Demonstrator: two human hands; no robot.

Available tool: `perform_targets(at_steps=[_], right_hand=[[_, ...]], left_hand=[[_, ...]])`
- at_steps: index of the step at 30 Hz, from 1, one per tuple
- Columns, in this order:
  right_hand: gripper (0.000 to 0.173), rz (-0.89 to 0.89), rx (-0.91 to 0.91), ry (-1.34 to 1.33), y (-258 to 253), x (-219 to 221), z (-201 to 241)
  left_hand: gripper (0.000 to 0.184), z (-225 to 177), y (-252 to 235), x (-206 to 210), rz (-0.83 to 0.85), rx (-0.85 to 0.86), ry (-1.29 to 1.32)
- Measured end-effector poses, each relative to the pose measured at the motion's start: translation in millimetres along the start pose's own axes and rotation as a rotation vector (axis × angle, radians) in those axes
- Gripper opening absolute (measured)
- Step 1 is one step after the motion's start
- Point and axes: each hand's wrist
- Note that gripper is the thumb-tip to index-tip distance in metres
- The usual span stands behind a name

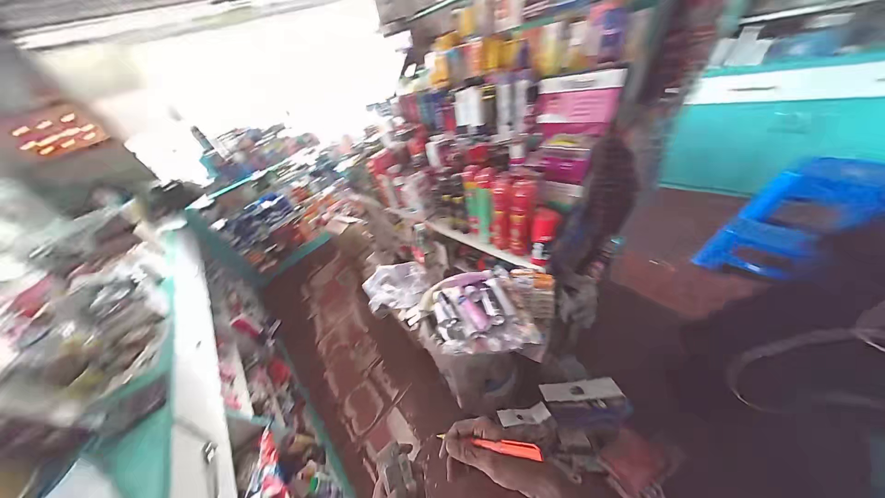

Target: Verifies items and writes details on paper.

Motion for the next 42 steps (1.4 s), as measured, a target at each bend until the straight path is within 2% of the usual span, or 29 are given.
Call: perform_targets(at_steps=[4, 9, 11, 15, 18, 20, 23, 25, 28, 31, 35, 37, 42], right_hand=[[0.023, 0.266, 0.096, -0.014, -83, 44, -11], [0.025, 0.599, 0.223, 0.088, -166, 108, -44], [0.025, 0.722, 0.273, 0.067, -200, 135, -57], [0.027, 0.902, 0.404, -0.004, -269, 188, -74], [0.03, 1.079, 0.364, 0.005, -328, 220, -83], [0.03, 1.135, 0.329, 0.031, -373, 234, -80], [0.025, 1.143, 0.283, 0.077, -449, 256, -70], [0.026, 1.169, 0.243, 0.108, -499, 267, -71], [0.026, 1.206, 0.249, 0.169, -553, 293, -77], [0.026, 1.324, 0.27, 0.098, -577, 330, -82], [0.028, 1.467, 0.288, 0.011, -574, 371, -86], [0.029, 1.513, 0.291, -0.016, -567, 382, -83], [0.032, 1.619, 0.289, -0.06, -572, 401, -84]], left_hand=[[0.029, -13, 25, -50, -0.165, 0.196, 0.147], [0.036, -15, 71, -77, -0.556, 0.36, 0.308], [0.036, -10, 79, -92, -0.6, 0.453, 0.417], [0.036, -13, 69, -126, -0.703, 0.534, 0.586], [0.024, -36, 38, -152, -0.816, 0.561, 0.659], [0.032, -60, 13, -167, -0.808, 0.625, 0.661], [0.057, -90, -10, -194, -0.684, 0.777, 0.663], [0.059, -100, -22, -205, -0.674, 0.821, 0.644], [0.054, -107, -34, -208, -0.728, 0.908, 0.752], [0.052, -119, -34, -209, -0.833, 0.973, 0.73], [0.068, -132, -31, -219, -1.03, 1.036, 0.677], [0.069, -135, -27, -223, -1.092, 1.052, 0.642], [0.039, -132, -19, -233, -1.141, 1.131, 0.532]])
Point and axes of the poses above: each hand's wrist, its own y-axis away from the middle knuckle, its own x-axis out of the palm, z = x × y, and after that the axes turned 3 degrees about -x, right-handed
